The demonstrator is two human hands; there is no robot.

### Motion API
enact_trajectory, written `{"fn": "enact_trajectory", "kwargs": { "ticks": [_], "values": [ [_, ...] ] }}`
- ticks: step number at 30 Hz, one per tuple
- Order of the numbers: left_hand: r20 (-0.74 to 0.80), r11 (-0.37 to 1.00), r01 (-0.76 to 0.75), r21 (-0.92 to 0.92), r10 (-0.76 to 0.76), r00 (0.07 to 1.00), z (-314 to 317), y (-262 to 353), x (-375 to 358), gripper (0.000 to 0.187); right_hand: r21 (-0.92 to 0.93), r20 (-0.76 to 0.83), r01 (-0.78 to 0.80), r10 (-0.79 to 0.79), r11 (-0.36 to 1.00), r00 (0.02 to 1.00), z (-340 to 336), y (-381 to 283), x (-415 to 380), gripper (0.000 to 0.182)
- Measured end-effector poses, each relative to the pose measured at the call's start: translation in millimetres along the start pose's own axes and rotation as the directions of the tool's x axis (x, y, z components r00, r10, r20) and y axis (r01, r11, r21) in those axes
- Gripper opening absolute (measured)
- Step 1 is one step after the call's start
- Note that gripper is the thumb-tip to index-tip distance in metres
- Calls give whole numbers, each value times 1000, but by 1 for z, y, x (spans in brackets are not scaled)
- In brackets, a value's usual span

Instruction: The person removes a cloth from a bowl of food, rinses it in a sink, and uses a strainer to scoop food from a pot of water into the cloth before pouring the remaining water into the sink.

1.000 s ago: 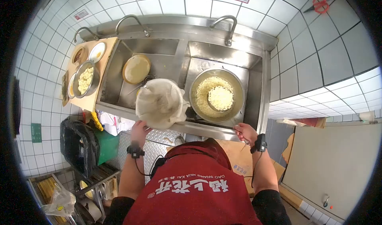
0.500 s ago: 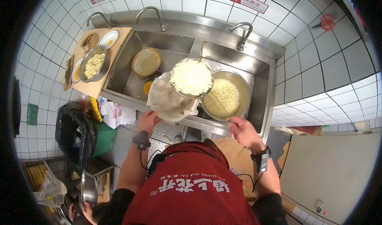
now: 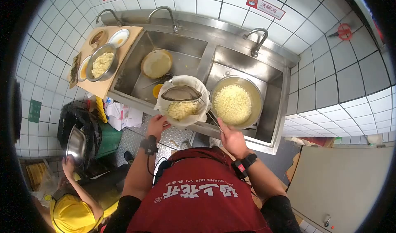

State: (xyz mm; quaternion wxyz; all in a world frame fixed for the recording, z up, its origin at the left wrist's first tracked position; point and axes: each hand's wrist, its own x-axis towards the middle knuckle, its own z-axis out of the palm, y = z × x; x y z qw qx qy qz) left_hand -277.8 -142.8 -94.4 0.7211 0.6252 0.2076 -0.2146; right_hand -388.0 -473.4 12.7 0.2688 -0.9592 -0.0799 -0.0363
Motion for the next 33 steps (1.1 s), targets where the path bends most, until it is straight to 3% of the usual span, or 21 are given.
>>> {"fn": "enact_trajectory", "kwargs": {
  "ticks": [6, 8, 11, 13, 16, 19, 21, 24, 27, 32, 33],
  "values": [
    [-29, 997, 33, -70, -35, 999, 5, 4, -2, 23, 191, -52, -43, 54, 981, 997, -14, 22, -2, 51],
    [-41, 999, 25, -37, -26, 999, 3, 3, -1, 24, 349, -75, -241, 283, 906, 956, -20, 36, -9, 44],
    [-43, 1000, 30, -7, -30, 999, 4, 5, -3, 26, 292, -116, -427, 475, 856, 873, -45, 62, -15, 43],
    [-43, 998, 51, -44, -53, 998, 0, 1, 1, 27, 203, -217, -408, 447, 890, 868, -45, 104, -23, 42],
    [-45, 1000, 23, -13, -23, 999, 8, 7, -5, 27, 47, -89, -604, 606, 796, 791, -31, 173, -35, 41],
    [-63, 1000, 21, 4, -21, 998, 16, 17, -15, 25, -50, -57, -707, 704, 706, 707, -6, 221, -28, 43],
    [-87, 997, 54, -55, -59, 994, 17, 18, -14, 24, -3, -61, -712, 710, 702, 701, 21, 252, -26, 44],
    [-103, 999, 42, -20, -44, 994, 18, 19, -13, 21, 18, 4, -838, 838, 546, 546, 46, 263, -11, 45],
    [-103, 995, 69, -68, -75, 992, 16, 18, -10, 17, 70, 77, -868, 865, 491, 496, 81, 280, -12, 42],
    [-118, 997, 58, -40, -63, 991, 9, 6, -5, 19, 71, 144, -893, 882, 444, 449, 100, 278, -14, 41],
    [-122, 999, 41, -35, -45, 991, 8, 3, -3, 25, 23, 177, -811, 796, 584, 579, 109, 287, -20, 37]
  ]
}}
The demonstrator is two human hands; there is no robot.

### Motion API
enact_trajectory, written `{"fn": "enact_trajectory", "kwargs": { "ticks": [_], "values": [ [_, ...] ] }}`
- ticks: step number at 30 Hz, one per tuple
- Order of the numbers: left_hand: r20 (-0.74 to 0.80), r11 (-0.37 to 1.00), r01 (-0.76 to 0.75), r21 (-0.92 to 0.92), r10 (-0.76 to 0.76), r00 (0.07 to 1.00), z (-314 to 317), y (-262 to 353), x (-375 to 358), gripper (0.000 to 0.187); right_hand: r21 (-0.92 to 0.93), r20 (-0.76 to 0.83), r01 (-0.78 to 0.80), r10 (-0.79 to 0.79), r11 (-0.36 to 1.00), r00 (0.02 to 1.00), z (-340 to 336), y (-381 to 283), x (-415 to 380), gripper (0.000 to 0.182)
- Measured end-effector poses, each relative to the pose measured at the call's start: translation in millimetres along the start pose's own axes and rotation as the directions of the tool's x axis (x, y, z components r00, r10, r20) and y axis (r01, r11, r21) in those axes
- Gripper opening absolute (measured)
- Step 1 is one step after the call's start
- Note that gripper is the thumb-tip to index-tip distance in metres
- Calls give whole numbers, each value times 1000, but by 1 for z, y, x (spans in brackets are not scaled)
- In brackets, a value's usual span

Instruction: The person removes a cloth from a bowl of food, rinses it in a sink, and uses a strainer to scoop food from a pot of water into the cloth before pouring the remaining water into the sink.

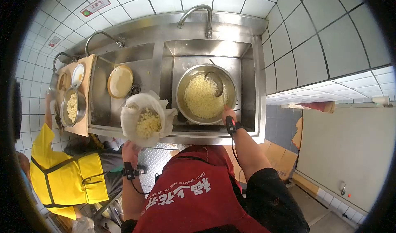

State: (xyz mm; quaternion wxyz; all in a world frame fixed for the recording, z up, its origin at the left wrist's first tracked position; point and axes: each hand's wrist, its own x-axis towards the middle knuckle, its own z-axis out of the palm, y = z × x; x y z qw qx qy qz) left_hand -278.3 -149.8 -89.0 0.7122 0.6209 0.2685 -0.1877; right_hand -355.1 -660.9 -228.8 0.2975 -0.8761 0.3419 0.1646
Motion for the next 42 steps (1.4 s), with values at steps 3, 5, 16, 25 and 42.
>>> {"fn": "enact_trajectory", "kwargs": {
  "ticks": [3, 5, 16, 25, 42],
  "values": [
    [-20, 1000, 3, -10, -3, 1000, 6, 5, -8, 26, -176, 170, 463, -436, 869, 884, 26, 26, 16, 28],
    [-28, 999, 13, -34, -14, 1000, 10, 10, -12, 21, -206, 243, 607, -560, 768, 792, 33, 23, 14, 25],
    [-22, 1000, 0, -26, -1, 1000, 10, 11, -13, 18, 521, 853, -810, -160, 269, 496, -18, -23, -24, 25],
    [12, 1000, 13, -13, -13, 1000, 7, 9, -9, 14, 606, 794, -766, -224, 215, 565, -55, -20, -51, 20],
    [146, 1000, -9, 13, 7, 989, -2, 9, -5, 22, 747, 634, -656, -412, 109, 654, -180, -99, -192, 39]
  ]
}}
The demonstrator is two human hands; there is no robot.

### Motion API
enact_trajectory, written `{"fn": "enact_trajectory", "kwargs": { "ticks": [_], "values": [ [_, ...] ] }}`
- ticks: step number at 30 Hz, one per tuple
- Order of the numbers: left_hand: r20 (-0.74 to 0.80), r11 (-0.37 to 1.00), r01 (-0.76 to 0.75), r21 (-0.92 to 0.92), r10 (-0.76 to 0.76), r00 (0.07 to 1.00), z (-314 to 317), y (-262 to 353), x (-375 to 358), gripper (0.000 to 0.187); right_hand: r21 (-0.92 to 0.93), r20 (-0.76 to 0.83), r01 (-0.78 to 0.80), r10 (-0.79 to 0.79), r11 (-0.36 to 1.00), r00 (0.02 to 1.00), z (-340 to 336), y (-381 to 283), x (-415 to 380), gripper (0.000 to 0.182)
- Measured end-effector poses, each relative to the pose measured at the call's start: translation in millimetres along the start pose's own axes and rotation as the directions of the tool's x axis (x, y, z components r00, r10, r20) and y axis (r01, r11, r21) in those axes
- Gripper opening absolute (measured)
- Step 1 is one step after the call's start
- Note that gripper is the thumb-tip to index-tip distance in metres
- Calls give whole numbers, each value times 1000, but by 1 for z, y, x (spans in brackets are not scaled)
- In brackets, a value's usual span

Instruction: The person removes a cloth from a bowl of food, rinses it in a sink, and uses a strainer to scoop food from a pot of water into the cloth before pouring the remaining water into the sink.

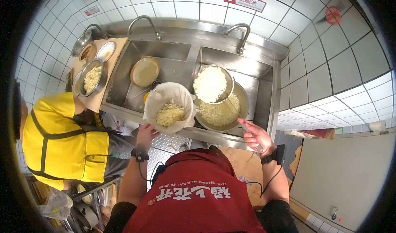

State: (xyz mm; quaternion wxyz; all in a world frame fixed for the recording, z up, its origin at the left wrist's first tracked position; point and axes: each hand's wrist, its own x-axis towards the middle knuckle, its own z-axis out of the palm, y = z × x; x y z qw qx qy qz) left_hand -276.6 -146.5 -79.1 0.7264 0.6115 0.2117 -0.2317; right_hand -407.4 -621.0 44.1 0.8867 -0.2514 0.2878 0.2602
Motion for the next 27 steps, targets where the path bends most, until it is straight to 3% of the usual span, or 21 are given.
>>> {"fn": "enact_trajectory", "kwargs": {
  "ticks": [3, 4, 7, 8, 9, 10, 11, 13, 17, 19, 20, 22, 23, 26, 27],
  "values": [
    [0, 1000, 4, -31, -4, 1000, -2, -3, 1, 24, -334, -36, 96, -114, 938, 993, 47, 11, -1, 45],
    [5, 999, 5, -52, -5, 1000, -2, -2, 0, 26, -335, -35, 94, -112, 937, 993, 59, 19, 4, 45],
    [-2, 999, 7, -54, -7, 1000, 2, 2, -4, 25, -749, 23, 173, -236, 640, 971, 68, 47, 33, 46],
    [-1, 999, 7, -54, -7, 1000, 1, 2, -4, 25, -749, 22, 173, -237, 640, 971, 57, 62, 55, 46],
    [2, 998, 2, -61, -2, 1000, 1, 1, -4, 26, -899, 310, 414, -462, 142, 831, 47, 79, 75, 46],
    [4, 998, -3, -67, 3, 1000, 2, 1, -4, 26, -775, 631, 476, -478, -415, 611, 44, 92, 87, 47],
    [7, 998, -3, -67, 3, 1000, 1, 0, -4, 26, -776, 630, 475, -479, -416, 611, 45, 102, 91, 47],
    [-9, 998, 15, -53, -15, 1000, 0, 0, -1, 27, -747, 577, 273, -386, -606, 720, 51, 113, 96, 51],
    [-8, 999, 16, -32, -17, 1000, -2, 0, -2, 28, -804, 514, 240, -433, -544, 741, 55, 109, 85, 54],
    [-9, 998, 10, -62, -11, 1000, 4, 5, -8, 28, -798, 585, 319, -529, -511, 615, 47, 98, 78, 54],
    [4, 998, 18, -56, -17, 1000, 4, 3, -5, 28, -805, 575, 307, -539, -508, 615, 42, 91, 73, 54],
    [48, 999, 1, -50, 1, 999, -1, -1, -1, 25, -838, 546, 321, -655, -442, 522, 40, 73, 57, 51],
    [36, 999, 0, -33, 2, 999, -1, -2, -1, 25, -905, 425, 249, -700, -345, 573, 35, 64, 49, 47],
    [-9, 999, 6, -48, -6, 1000, -3, -5, 1, 25, -950, 312, 162, -791, -267, 526, -14, 34, 50, 41],
    [28, 995, -6, -100, 9, 1000, -6, -8, 2, 26, -970, 238, 91, -794, -226, 559, -33, 23, 53, 39]
  ]
}}
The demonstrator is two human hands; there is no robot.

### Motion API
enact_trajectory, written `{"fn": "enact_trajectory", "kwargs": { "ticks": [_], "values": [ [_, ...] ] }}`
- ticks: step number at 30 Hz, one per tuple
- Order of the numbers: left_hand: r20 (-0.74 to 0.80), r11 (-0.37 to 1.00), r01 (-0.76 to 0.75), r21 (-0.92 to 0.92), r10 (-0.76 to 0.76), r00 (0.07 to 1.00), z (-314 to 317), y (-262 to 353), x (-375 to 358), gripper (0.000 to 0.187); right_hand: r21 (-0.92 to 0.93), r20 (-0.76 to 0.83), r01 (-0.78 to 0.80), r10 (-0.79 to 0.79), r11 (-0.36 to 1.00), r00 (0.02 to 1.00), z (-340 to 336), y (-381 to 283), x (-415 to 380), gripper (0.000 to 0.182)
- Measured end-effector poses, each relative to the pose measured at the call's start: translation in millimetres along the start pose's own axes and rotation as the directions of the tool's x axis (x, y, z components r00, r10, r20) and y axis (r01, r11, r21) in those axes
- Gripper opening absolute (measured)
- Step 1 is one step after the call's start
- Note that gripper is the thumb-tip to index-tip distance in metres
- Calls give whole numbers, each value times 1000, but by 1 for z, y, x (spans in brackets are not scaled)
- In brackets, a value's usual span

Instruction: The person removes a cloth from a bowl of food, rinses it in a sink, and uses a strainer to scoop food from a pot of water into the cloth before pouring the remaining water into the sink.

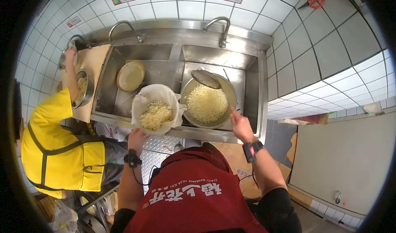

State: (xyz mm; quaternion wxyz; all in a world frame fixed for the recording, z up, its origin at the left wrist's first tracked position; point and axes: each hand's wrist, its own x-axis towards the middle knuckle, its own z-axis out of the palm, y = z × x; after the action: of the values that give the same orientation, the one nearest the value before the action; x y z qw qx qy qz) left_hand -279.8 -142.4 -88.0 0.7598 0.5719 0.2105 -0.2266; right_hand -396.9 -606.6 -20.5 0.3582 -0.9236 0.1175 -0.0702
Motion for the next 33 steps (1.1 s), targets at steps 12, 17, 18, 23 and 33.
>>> {"fn": "enact_trajectory", "kwargs": {
  "ticks": [12, 17, 18, 23, 33],
  "values": [
    [-147, 999, 14, 29, -10, 989, 14, 2, -5, 20, -530, 796, 569, 139, 628, 589, 97, 185, 52, 11],
    [-188, 999, 6, 47, 3, 982, 11, -5, -4, 18, 41, 756, -197, 99, 979, 648, 110, 149, 65, 26],
    [-198, 999, 5, 44, 3, 980, 13, -4, -5, 18, 145, 719, -901, 582, 409, 380, 106, 121, 66, 31],
    [-212, 999, 1, 40, 7, 977, 15, 0, -8, 17, 217, 936, -975, 293, -39, 196, 129, 157, 68, 35],
    [-254, 996, 47, 78, -25, 967, 23, 5, -10, 18, 229, 927, -970, 286, 79, 242, 59, 112, 59, 39]
  ]
}}
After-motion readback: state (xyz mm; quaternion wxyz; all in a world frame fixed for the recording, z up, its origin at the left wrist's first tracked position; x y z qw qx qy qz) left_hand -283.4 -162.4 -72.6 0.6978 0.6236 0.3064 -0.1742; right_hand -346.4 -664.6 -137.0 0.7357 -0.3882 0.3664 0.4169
